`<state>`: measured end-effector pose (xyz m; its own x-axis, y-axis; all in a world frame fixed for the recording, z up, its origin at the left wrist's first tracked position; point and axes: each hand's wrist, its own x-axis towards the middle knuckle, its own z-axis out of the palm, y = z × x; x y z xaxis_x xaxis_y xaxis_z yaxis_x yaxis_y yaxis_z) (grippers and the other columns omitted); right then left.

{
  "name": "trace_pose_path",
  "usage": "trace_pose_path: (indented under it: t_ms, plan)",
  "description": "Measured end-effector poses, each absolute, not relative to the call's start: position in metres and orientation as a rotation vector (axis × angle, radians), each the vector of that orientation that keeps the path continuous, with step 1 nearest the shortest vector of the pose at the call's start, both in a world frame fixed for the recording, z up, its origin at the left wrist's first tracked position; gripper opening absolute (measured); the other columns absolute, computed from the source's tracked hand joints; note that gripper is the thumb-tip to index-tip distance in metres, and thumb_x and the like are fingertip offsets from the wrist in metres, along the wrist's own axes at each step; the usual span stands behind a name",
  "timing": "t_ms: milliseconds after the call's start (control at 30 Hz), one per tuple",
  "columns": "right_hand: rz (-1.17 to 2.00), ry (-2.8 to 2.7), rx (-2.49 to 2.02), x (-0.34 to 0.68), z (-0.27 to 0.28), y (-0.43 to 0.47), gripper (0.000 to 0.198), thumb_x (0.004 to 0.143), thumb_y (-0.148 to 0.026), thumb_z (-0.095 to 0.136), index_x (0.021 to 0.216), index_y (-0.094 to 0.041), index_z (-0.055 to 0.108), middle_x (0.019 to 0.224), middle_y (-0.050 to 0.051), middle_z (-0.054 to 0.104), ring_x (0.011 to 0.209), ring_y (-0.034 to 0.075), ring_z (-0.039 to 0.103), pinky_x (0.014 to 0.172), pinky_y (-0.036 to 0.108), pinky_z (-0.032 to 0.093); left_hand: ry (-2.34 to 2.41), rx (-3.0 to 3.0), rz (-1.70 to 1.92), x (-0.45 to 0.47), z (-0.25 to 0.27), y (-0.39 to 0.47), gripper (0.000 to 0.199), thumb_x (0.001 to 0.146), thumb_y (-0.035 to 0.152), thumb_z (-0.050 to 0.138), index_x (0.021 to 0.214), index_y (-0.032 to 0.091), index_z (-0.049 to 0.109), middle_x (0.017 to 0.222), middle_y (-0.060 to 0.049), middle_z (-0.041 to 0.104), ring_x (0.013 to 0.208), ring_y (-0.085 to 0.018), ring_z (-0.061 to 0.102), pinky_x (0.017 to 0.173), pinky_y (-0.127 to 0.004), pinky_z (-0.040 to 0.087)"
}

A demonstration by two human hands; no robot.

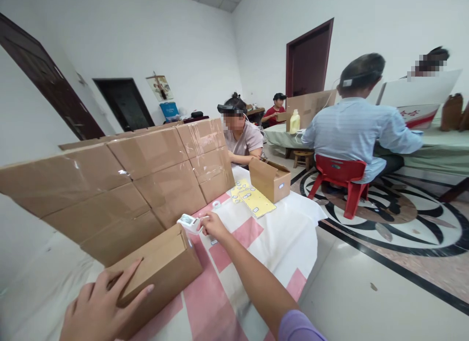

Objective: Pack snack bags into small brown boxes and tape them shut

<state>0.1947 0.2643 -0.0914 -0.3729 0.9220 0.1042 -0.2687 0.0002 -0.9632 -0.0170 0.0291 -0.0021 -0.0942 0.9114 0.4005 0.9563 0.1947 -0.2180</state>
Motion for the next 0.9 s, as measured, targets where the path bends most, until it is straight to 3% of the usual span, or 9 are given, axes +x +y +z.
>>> trace_pose_path:
  t_ms: [400, 500, 567, 633, 733, 900]
  plan:
    - [1.530, -1.356, -0.729, 0.191, -0.088, 0.255, 0.022, 0.080, -0.032, 0.057, 0.095, -0.015, 0.056, 0.061, -0.002, 0.068, 0.033, 0.004, 0.024, 0.035, 0.021, 0.014, -1.935, -1.726, -0.167, -0.015, -0.005, 0.032, 0.060, 0.089, 0.057, 0.052, 0.140, 0.028, 0.061, 0.115, -0.013, 0.062, 0.092, -0.030, 0.052, 0.079, -0.041, 0.040]
    - [1.565, -1.387, -0.725, 0.194, -0.084, 0.250, 0.042, 0.079, -0.029, 0.059, 0.117, -0.010, 0.057, 0.065, -0.002, 0.071, 0.034, 0.004, 0.024, 0.035, 0.020, 0.016, -1.940, -1.723, -0.168, -0.016, -0.005, 0.033, 0.060, 0.089, 0.059, 0.053, 0.139, 0.028, 0.061, 0.115, -0.012, 0.063, 0.093, -0.030, 0.052, 0.080, -0.041, 0.040]
    - [1.594, -1.400, -0.726, 0.197, -0.079, 0.245, 0.071, 0.078, -0.027, 0.060, 0.145, -0.009, 0.041, 0.069, -0.003, 0.073, 0.033, 0.005, 0.028, 0.035, 0.020, 0.020, -1.940, -1.719, -0.171, -0.017, -0.005, 0.033, 0.059, 0.088, 0.059, 0.052, 0.139, 0.028, 0.061, 0.115, -0.012, 0.063, 0.094, -0.029, 0.052, 0.082, -0.041, 0.040]
    - [1.578, -1.413, -0.704, 0.201, -0.071, 0.241, 0.090, 0.079, -0.027, 0.060, 0.158, -0.011, 0.020, 0.071, -0.003, 0.073, 0.033, 0.006, 0.033, 0.035, 0.020, 0.024, -1.936, -1.713, -0.187, -0.017, -0.006, 0.034, 0.058, 0.088, 0.058, 0.053, 0.137, 0.028, 0.063, 0.115, -0.012, 0.064, 0.095, -0.030, 0.052, 0.084, -0.042, 0.040]
    - [1.480, -1.401, -0.646, 0.207, -0.055, 0.236, 0.095, 0.083, -0.027, 0.058, 0.163, -0.015, 0.009, 0.073, -0.003, 0.073, 0.036, 0.006, 0.034, 0.038, 0.020, 0.027, -1.914, -1.672, -0.235, -0.016, -0.006, 0.036, 0.058, 0.085, 0.058, 0.057, 0.133, 0.027, 0.066, 0.116, -0.014, 0.065, 0.102, -0.033, 0.052, 0.094, -0.049, 0.039]
    - [1.338, -1.332, -0.553, 0.217, -0.020, 0.207, 0.091, 0.090, -0.026, 0.059, 0.164, -0.018, 0.006, 0.072, -0.002, 0.070, 0.045, 0.007, 0.038, 0.043, 0.020, 0.029, -1.817, -1.724, -0.335, -0.014, -0.001, 0.038, 0.056, 0.087, 0.056, 0.057, 0.132, 0.023, 0.065, 0.134, -0.017, 0.063, 0.125, -0.040, 0.045, 0.106, -0.061, 0.029]
